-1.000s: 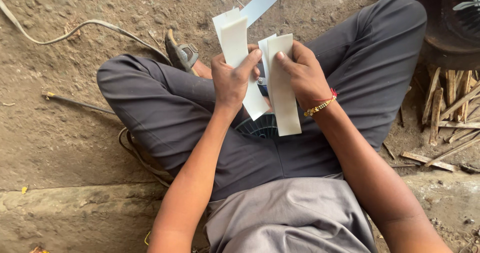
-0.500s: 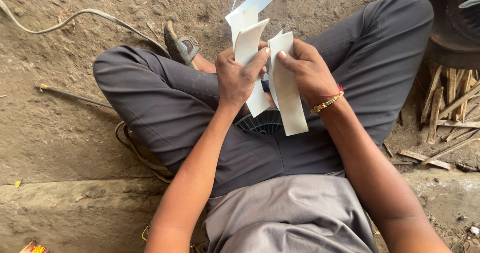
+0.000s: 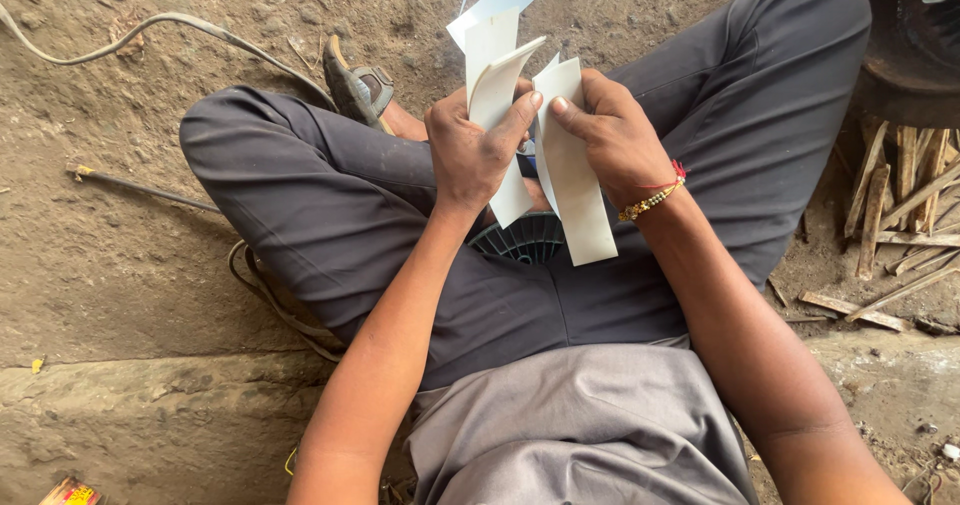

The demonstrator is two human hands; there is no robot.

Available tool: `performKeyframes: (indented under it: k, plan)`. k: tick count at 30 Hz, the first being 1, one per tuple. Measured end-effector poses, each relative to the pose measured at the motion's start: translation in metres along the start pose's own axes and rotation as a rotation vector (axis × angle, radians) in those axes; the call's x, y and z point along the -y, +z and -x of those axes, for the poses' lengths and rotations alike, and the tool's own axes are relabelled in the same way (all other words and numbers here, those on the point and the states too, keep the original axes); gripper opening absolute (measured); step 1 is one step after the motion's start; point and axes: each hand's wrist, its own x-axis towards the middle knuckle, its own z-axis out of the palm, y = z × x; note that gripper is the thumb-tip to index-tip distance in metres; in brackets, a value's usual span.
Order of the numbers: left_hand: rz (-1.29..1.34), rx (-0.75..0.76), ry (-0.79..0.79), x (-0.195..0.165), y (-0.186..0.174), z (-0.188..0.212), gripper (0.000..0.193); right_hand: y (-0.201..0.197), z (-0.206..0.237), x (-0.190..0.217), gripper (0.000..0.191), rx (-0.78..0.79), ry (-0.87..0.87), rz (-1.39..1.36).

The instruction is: The person sits on the ground and cuts a long white tape strip into shorter pieces with scissors, then stacks the cut pieces on their lap. They repeat the cutting and stacking cycle with additional strips throughout the episode.

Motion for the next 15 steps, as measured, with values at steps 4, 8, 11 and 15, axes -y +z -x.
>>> performKeyframes:
  k: [4,8,11,15]
  plan:
    - [-0.042,-0.015,0.025,0.0007,-0.0008,0.0007,0.012,-0.0003,-0.0002,-0.0004,0.019,-0.013,-0.001,0.039]
    - [-0.045,-0.02,0.043,0.0013,-0.0012,0.002,0.012,-0.0006,0.0,-0.001,0.019,-0.028,0.007,0.09]
    - [-0.024,-0.032,0.016,0.0025,-0.0002,0.0029,0.012,-0.0012,0.0002,-0.0029,0.019,-0.028,0.011,0.103]
    - [0.102,-0.075,-0.081,0.0064,0.0016,0.0024,0.013,-0.0019,-0.0023,-0.0062,0.02,0.0,-0.037,0.047]
